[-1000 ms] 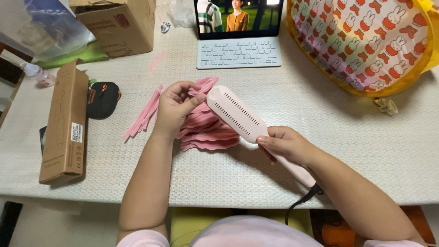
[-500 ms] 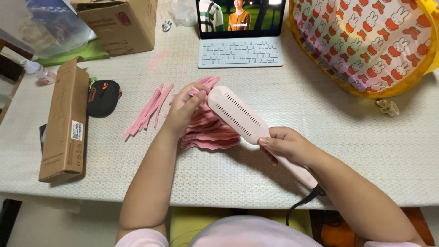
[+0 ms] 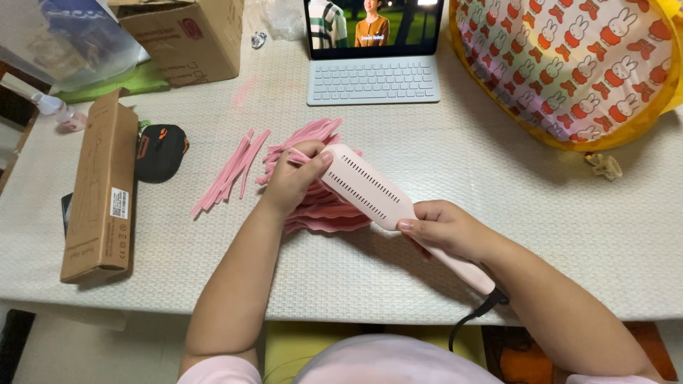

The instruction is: Crimping pink fabric strips with a hair styling tool to create a wavy texture

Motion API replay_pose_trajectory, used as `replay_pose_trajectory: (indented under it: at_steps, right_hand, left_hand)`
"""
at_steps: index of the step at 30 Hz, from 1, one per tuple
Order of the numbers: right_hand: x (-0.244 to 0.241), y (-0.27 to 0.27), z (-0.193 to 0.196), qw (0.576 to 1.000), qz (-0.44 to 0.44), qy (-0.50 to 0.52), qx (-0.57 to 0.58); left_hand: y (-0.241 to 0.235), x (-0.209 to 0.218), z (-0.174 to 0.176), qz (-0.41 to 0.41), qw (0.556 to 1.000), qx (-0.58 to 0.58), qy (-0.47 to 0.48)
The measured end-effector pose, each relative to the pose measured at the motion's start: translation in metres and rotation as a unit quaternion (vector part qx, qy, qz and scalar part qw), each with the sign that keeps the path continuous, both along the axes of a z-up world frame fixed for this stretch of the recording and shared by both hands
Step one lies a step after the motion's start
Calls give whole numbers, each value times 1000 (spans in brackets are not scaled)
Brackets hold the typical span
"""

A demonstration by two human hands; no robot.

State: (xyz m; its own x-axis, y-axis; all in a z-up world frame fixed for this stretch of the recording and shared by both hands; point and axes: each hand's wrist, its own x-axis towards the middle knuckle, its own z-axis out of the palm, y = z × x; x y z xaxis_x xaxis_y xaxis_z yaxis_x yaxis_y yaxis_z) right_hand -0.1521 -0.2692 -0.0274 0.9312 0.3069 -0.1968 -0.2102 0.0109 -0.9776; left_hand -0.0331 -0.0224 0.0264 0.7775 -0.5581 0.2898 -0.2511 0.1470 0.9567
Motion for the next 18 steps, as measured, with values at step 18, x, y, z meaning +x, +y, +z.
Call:
replay_pose_trajectory:
  at_steps: [18]
  right_hand:
    - [2,-8,-16,1000,10,2,-13]
  left_hand:
    - [0,14,-27,7,999,-46,8]
